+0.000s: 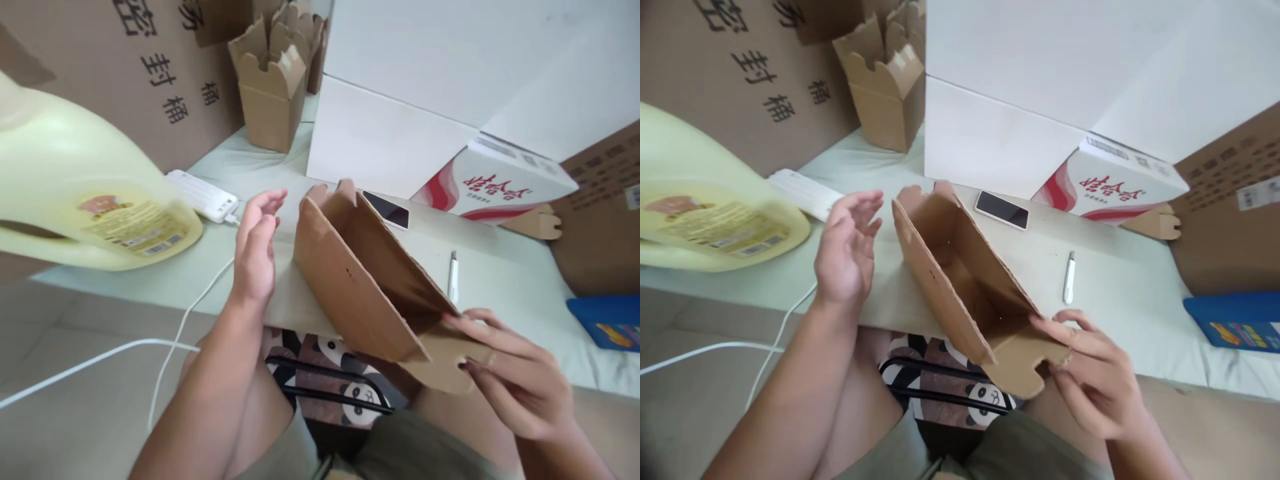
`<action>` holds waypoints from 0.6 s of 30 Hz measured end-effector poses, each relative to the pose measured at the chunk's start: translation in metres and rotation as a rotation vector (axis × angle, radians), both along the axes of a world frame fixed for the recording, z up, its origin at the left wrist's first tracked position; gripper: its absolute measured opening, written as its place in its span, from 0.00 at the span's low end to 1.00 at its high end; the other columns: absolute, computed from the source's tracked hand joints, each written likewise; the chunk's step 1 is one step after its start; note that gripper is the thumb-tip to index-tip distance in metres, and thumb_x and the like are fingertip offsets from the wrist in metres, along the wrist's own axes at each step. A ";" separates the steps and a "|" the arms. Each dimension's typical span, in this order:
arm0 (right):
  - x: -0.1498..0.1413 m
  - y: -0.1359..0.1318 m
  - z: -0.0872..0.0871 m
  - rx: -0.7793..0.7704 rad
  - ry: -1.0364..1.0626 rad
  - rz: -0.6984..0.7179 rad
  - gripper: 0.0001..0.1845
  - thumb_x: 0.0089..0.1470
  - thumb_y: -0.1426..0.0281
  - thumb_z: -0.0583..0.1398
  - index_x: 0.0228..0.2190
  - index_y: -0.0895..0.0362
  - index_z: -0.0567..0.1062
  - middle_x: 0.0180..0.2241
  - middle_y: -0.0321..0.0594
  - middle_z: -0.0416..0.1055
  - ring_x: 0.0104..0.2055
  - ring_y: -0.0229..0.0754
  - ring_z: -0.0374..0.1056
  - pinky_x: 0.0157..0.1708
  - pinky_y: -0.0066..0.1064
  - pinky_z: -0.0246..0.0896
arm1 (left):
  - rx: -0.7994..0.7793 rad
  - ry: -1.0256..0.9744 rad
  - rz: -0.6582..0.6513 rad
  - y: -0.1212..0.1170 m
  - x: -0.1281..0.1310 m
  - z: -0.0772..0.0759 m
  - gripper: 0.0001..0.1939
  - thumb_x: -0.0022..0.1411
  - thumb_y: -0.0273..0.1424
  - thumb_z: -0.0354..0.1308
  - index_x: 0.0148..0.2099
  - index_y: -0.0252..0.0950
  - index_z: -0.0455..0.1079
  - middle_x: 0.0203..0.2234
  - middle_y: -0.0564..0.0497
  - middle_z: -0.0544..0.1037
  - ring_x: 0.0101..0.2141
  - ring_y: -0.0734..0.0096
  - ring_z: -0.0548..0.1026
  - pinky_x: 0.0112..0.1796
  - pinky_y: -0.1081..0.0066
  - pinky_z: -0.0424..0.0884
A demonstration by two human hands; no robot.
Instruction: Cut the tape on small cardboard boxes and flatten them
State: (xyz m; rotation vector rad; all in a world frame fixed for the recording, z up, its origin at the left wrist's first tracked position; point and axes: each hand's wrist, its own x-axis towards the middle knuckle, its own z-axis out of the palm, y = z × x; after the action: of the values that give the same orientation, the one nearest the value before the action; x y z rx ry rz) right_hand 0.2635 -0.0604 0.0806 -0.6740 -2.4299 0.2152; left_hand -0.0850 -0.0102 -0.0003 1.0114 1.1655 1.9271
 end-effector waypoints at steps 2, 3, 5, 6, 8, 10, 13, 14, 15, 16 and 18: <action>0.021 -0.013 -0.006 -0.001 0.004 -0.055 0.13 0.51 0.82 0.59 0.30 0.52 0.77 0.52 0.49 0.82 0.35 0.51 0.82 0.35 0.47 0.78 | 0.007 0.008 -0.235 0.002 0.009 -0.003 0.28 0.63 0.54 0.61 0.58 0.43 0.75 0.60 0.46 0.77 0.64 0.51 0.71 0.61 0.57 0.68; 0.027 -0.015 -0.011 -0.001 0.013 -0.096 0.12 0.52 0.82 0.60 0.31 0.52 0.77 0.53 0.50 0.81 0.37 0.51 0.82 0.35 0.46 0.77 | 0.020 0.030 -0.317 0.003 0.015 -0.003 0.30 0.62 0.54 0.63 0.59 0.42 0.75 0.60 0.45 0.77 0.63 0.50 0.72 0.62 0.56 0.68; 0.030 -0.008 -0.023 -0.010 0.040 -0.201 0.09 0.56 0.79 0.60 0.33 0.53 0.76 0.57 0.52 0.79 0.40 0.51 0.81 0.36 0.45 0.75 | 0.063 0.096 -0.409 0.006 0.027 -0.004 0.30 0.61 0.54 0.65 0.59 0.42 0.77 0.59 0.44 0.79 0.61 0.50 0.75 0.62 0.57 0.69; 0.028 -0.002 -0.030 -0.020 0.060 -0.260 0.07 0.58 0.77 0.60 0.34 0.53 0.75 0.58 0.52 0.78 0.42 0.51 0.80 0.38 0.45 0.74 | 0.087 0.116 -0.415 0.009 0.033 -0.003 0.29 0.61 0.53 0.65 0.58 0.42 0.78 0.57 0.44 0.80 0.60 0.51 0.76 0.62 0.58 0.69; 0.019 0.017 -0.045 -0.044 0.114 -0.376 0.05 0.63 0.72 0.59 0.38 0.52 0.76 0.57 0.50 0.78 0.50 0.54 0.78 0.46 0.49 0.71 | 0.118 0.125 -0.377 0.014 0.045 -0.001 0.26 0.60 0.52 0.66 0.54 0.43 0.81 0.54 0.46 0.82 0.57 0.53 0.78 0.59 0.60 0.72; 0.007 0.036 -0.059 -0.078 0.187 -0.437 0.08 0.67 0.69 0.56 0.41 0.50 0.76 0.55 0.47 0.78 0.58 0.56 0.74 0.55 0.54 0.66 | 0.110 0.124 -0.305 0.019 0.055 0.002 0.24 0.59 0.53 0.67 0.49 0.42 0.83 0.50 0.46 0.85 0.53 0.54 0.80 0.55 0.62 0.75; -0.009 0.055 -0.078 -0.076 0.378 -0.531 0.08 0.66 0.64 0.57 0.43 0.47 0.76 0.64 0.45 0.67 0.66 0.60 0.64 0.62 0.59 0.59 | 0.069 0.156 -0.150 0.024 0.064 0.003 0.21 0.59 0.53 0.67 0.41 0.40 0.84 0.42 0.46 0.86 0.51 0.54 0.81 0.57 0.60 0.74; -0.012 0.058 -0.084 -0.066 0.456 -0.560 0.11 0.64 0.61 0.59 0.47 0.45 0.75 0.67 0.46 0.62 0.69 0.62 0.60 0.64 0.61 0.58 | 0.056 0.169 -0.091 0.025 0.066 0.003 0.21 0.59 0.53 0.67 0.39 0.40 0.83 0.40 0.47 0.85 0.51 0.54 0.81 0.59 0.58 0.73; -0.015 0.060 -0.089 -0.070 0.532 -0.569 0.18 0.62 0.59 0.61 0.53 0.43 0.71 0.69 0.46 0.57 0.70 0.63 0.58 0.64 0.62 0.59 | 0.043 0.179 -0.043 0.025 0.067 0.002 0.21 0.59 0.54 0.67 0.37 0.41 0.82 0.37 0.47 0.85 0.51 0.54 0.80 0.59 0.57 0.73; -0.017 0.060 -0.093 -0.098 0.597 -0.555 0.27 0.61 0.58 0.62 0.60 0.41 0.65 0.69 0.47 0.56 0.69 0.62 0.59 0.63 0.62 0.61 | 0.025 0.187 -0.013 0.024 0.068 0.002 0.21 0.58 0.54 0.68 0.35 0.41 0.82 0.36 0.48 0.84 0.50 0.54 0.80 0.59 0.57 0.73; -0.018 0.059 -0.098 -0.184 0.670 -0.463 0.36 0.63 0.59 0.60 0.67 0.38 0.53 0.64 0.48 0.63 0.64 0.58 0.66 0.60 0.59 0.67 | -0.007 0.188 0.002 0.021 0.068 0.001 0.21 0.56 0.54 0.71 0.35 0.40 0.81 0.35 0.49 0.84 0.48 0.57 0.80 0.54 0.60 0.75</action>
State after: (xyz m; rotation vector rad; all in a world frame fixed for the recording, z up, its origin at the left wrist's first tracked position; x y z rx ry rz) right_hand 0.2455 -0.0018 -0.0175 -1.0303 -1.5851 0.4015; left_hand -0.0172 0.0109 0.0008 1.2086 1.2756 1.8595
